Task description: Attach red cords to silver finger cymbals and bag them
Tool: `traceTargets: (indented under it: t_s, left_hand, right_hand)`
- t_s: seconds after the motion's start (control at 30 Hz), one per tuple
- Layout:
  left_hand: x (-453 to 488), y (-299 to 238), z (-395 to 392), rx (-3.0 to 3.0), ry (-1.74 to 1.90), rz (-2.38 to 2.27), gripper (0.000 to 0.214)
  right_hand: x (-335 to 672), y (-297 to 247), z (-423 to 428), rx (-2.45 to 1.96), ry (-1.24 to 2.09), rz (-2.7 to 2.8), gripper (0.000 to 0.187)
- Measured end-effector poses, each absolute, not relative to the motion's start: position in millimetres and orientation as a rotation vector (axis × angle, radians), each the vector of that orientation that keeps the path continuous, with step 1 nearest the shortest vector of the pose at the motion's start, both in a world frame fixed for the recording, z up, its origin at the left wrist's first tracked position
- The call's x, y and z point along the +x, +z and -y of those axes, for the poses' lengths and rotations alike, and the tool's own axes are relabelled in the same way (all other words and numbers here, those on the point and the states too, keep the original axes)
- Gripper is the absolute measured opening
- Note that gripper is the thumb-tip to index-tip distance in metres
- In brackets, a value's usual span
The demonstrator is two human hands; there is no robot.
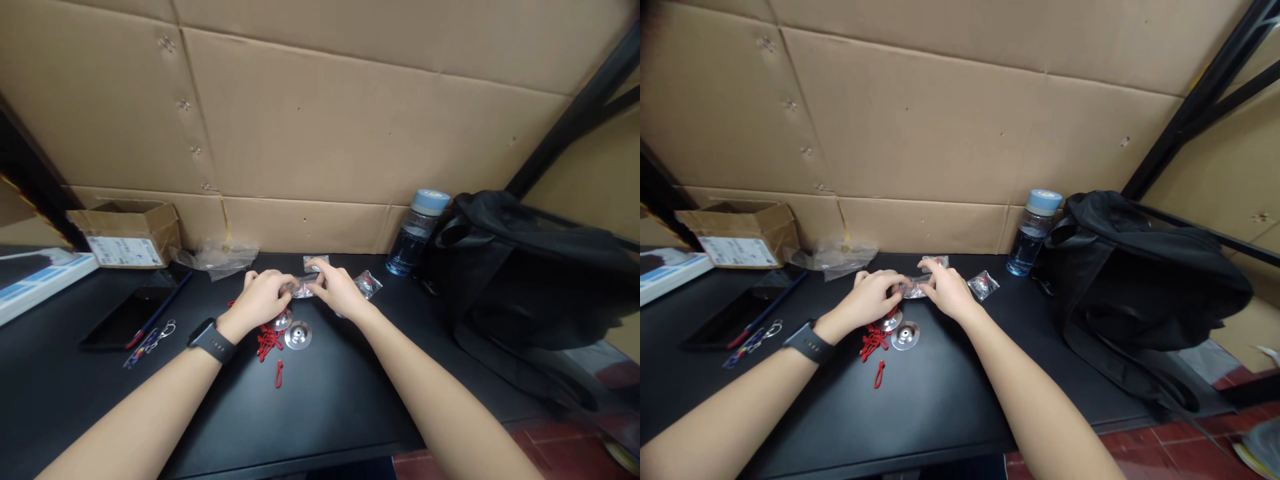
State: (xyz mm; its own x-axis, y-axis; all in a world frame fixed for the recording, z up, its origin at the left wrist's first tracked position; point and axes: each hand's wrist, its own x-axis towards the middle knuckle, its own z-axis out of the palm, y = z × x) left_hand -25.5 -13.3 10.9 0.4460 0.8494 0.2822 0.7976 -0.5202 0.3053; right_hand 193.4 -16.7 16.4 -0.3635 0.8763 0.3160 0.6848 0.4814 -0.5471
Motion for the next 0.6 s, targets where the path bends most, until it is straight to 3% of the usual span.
traceTargets:
  t_s: [0.1, 0.23, 0.37, 0.6]
  left_hand:
    - [-27.7, 11.9, 14.6, 2.642, 0.624, -1.507, 0.02]
    - [-29.1, 12.3, 16.0, 2.687, 0.643, -1.491, 0.02]
    - [-28.7, 9.1, 14.4, 2.656, 0.649, -1.493, 0.018]
    - [-32.4, 3.0, 3.9, 2.529, 0.701, -1.533, 0.019]
  right_hand:
    - [190.9, 15.6, 19.5, -1.275, 0.254, 2.282, 0.027]
    - [188.3, 12.2, 23.4, -1.408, 0.12, 2.409, 0.039]
    - [188.2, 10.1, 22.4, -1.485, 0.12, 2.405, 0.025]
    - [196.0, 8.7, 12.8, -1.494, 0.226, 2.285, 0.018]
